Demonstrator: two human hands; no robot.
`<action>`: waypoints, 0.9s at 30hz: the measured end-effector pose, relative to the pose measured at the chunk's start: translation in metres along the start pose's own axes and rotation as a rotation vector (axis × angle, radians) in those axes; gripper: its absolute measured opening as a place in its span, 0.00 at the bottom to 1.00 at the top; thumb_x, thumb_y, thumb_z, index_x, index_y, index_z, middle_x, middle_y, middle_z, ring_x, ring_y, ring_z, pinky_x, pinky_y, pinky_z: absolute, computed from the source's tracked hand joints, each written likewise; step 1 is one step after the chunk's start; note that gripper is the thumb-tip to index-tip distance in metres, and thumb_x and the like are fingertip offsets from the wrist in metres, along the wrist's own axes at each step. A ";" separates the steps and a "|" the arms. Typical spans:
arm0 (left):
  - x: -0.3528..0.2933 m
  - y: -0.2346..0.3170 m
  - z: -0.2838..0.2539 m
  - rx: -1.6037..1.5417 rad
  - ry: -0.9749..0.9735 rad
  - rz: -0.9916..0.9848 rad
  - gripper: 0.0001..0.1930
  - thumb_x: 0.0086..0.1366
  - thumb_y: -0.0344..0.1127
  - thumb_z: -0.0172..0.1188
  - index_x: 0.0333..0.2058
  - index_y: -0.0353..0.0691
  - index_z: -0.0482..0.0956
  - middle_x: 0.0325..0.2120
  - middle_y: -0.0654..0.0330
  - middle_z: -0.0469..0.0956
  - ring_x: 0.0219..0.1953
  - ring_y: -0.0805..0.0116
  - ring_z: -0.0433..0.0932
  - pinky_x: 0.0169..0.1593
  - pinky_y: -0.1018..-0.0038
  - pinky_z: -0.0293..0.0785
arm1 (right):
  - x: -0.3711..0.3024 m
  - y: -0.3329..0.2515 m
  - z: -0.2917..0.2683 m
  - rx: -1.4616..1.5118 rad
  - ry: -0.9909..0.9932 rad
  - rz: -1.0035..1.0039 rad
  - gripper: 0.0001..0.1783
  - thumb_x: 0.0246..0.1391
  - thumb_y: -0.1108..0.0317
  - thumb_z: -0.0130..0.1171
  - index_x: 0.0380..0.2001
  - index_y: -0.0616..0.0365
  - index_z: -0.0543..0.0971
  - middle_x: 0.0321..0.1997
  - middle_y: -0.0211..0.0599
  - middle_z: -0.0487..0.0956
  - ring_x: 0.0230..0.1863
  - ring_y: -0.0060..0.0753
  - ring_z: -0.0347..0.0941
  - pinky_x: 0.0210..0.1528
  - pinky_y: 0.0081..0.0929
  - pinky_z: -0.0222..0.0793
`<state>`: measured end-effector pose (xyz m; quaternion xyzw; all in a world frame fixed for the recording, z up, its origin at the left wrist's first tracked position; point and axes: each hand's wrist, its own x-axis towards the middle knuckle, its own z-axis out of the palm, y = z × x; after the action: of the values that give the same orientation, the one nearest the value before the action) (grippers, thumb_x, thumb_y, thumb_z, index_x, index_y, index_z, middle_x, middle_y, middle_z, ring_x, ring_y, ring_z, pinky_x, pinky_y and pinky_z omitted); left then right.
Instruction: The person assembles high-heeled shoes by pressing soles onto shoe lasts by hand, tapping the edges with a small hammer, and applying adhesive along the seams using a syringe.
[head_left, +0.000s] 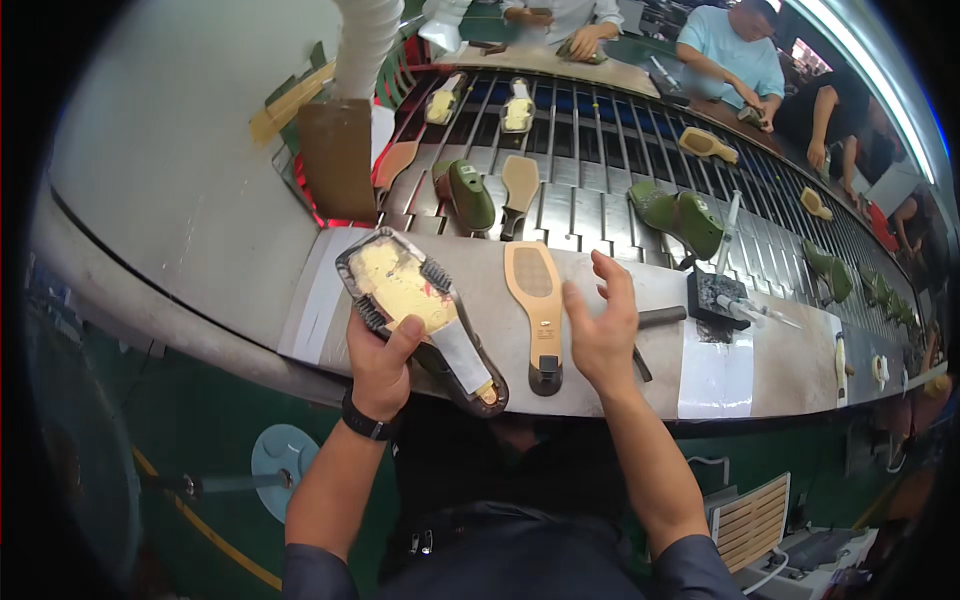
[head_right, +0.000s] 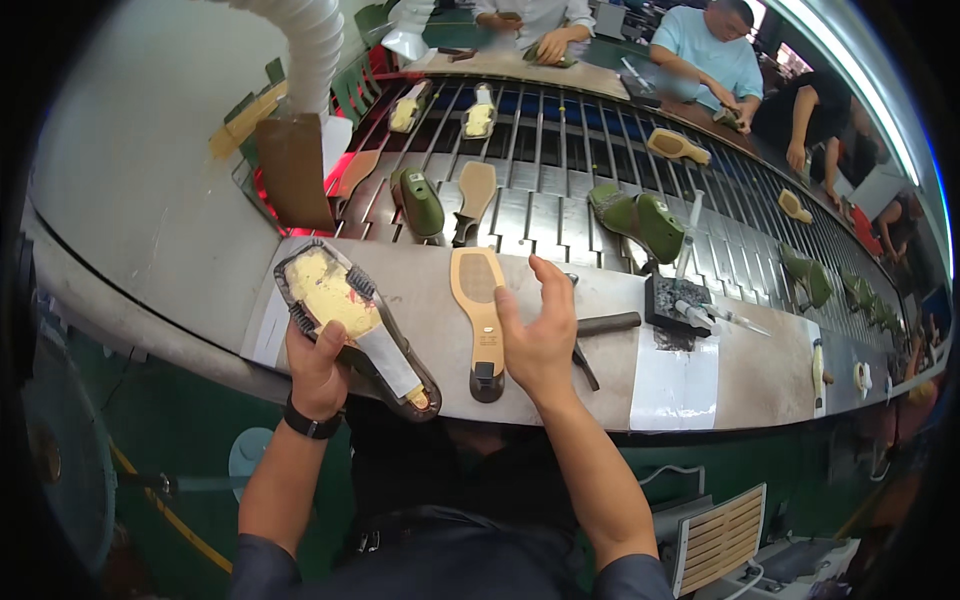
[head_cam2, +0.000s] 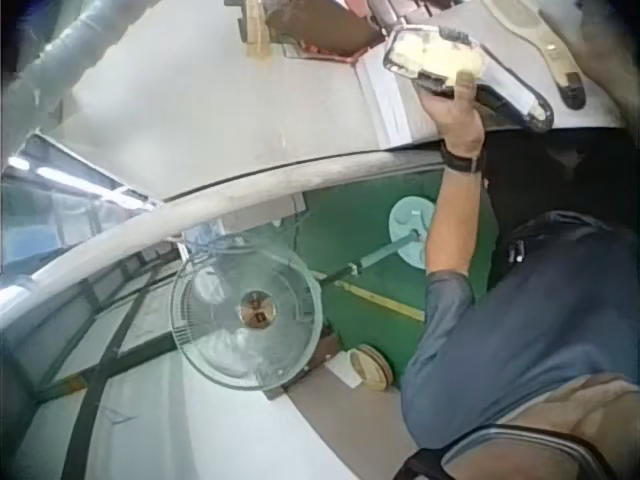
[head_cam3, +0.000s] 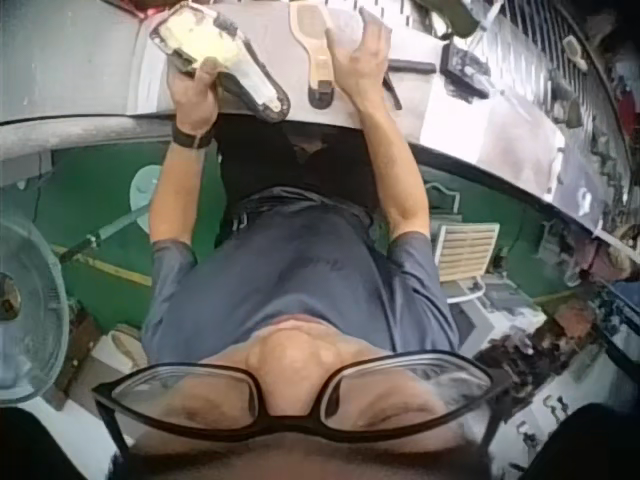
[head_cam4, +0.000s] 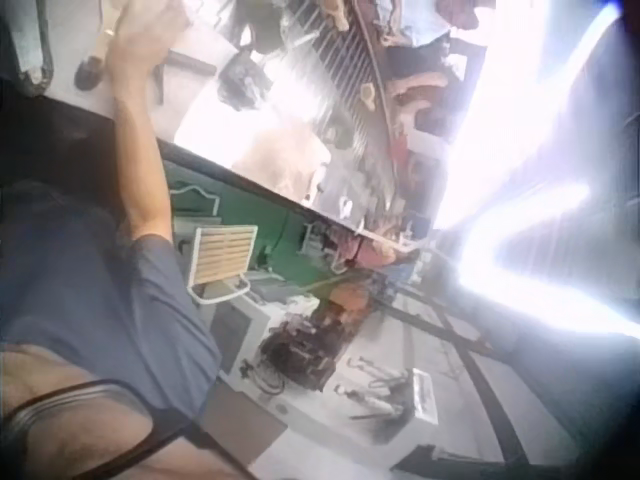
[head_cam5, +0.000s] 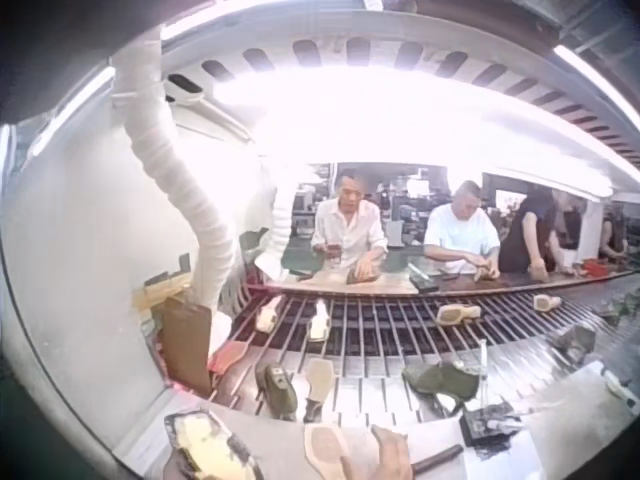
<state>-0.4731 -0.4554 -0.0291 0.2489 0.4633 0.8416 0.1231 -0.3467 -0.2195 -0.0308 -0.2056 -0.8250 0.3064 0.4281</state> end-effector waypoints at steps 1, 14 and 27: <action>-0.001 0.001 0.000 -0.012 -0.016 -0.030 0.29 0.68 0.37 0.70 0.61 0.32 0.69 0.51 0.55 0.81 0.53 0.66 0.82 0.59 0.68 0.77 | -0.003 -0.007 -0.002 0.274 -0.082 0.157 0.25 0.66 0.64 0.66 0.59 0.69 0.76 0.55 0.52 0.81 0.58 0.45 0.78 0.62 0.39 0.73; 0.048 0.031 0.017 -0.132 -0.003 -0.244 0.15 0.74 0.31 0.59 0.55 0.31 0.74 0.46 0.55 0.83 0.46 0.68 0.85 0.52 0.68 0.83 | -0.083 -0.010 -0.021 -0.270 -0.340 -0.186 0.12 0.60 0.71 0.65 0.43 0.69 0.80 0.66 0.63 0.73 0.58 0.47 0.78 0.59 0.35 0.74; 0.036 0.037 0.004 -0.242 -0.085 -0.188 0.19 0.76 0.34 0.53 0.58 0.24 0.70 0.52 0.40 0.82 0.52 0.53 0.85 0.57 0.57 0.83 | -0.181 -0.046 -0.079 0.085 -0.116 0.440 0.20 0.58 0.80 0.65 0.55 0.67 0.77 0.70 0.54 0.70 0.58 0.43 0.78 0.55 0.34 0.78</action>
<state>-0.5006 -0.4567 0.0153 0.2231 0.3741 0.8648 0.2498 -0.1850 -0.3355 -0.0693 -0.3444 -0.7698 0.4383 0.3110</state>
